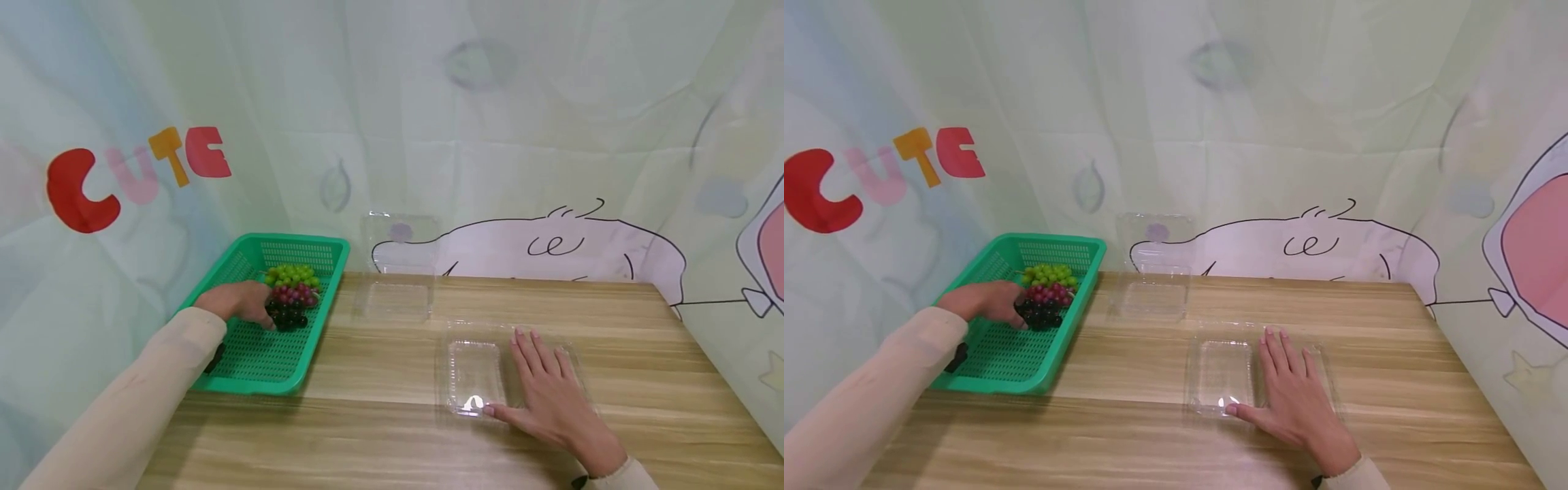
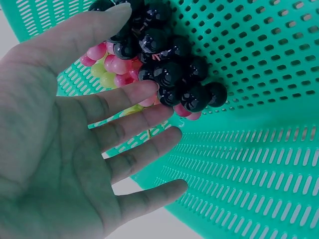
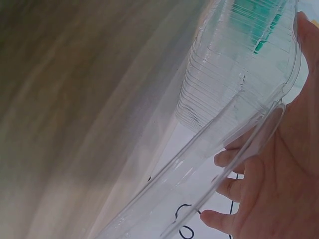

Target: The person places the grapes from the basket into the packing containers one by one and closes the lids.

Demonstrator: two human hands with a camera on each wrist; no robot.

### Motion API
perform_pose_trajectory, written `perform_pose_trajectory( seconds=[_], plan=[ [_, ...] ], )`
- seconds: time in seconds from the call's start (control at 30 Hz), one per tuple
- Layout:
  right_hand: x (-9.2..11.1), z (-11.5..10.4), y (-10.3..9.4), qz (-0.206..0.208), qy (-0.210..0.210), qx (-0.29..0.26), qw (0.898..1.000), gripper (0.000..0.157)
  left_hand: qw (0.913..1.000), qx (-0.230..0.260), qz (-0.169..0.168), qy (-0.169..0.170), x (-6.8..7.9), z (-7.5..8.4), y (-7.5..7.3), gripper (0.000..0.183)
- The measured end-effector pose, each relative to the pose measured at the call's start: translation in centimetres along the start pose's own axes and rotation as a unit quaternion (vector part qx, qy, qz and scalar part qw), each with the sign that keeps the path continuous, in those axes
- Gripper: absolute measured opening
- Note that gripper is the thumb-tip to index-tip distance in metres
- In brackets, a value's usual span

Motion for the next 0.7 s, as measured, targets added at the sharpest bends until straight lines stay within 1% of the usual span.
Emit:
perform_pose_trajectory(
  seconds=[0.1,0.2,0.33,0.4,0.5,0.57,0.7],
  plan=[
    [-0.01,0.0,0.08,-0.002,0.001,-0.002,1.0,0.118,1.0,-0.003,-0.002,0.002,-0.1,0.09,-0.02,0.08],
    [0.0,-0.01,0.03,-0.001,0.001,-0.005,1.0,0.118,0.9999,-0.005,-0.005,0.013,-0.17,0.24,0.08,0.064],
    [0.01,-0.04,-0.03,0.001,0.001,-0.006,1.0,0.119,0.9997,0.005,-0.011,0.022,-0.2,0.4,0.31,0.038],
    [0.01,-0.03,-0.03,0.001,0.0,-0.005,1.0,0.119,0.9996,0.009,-0.011,0.025,-0.17,0.44,0.37,0.034],
    [0.02,0.0,-0.02,0.001,0.001,-0.006,1.0,0.119,0.9996,0.008,-0.009,0.026,-0.14,0.48,0.36,0.034],
    [0.03,0.02,0.0,0.001,0.001,-0.006,1.0,0.119,0.9996,0.004,-0.007,0.027,-0.15,0.47,0.34,0.039],
    [0.04,0.03,0.03,0.002,0.001,-0.008,1.0,0.119,0.9997,0.006,-0.001,0.022,-0.21,0.35,0.39,0.065]
  ],
)
Point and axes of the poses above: each hand's wrist, its own x-axis away from the middle knuckle, its own y-axis out of the palm, z = x × y, the point moved 10 cm from there along -x, towards the middle knuckle, and after that the axes turned 14 degrees about x, right-handed, at the moved point
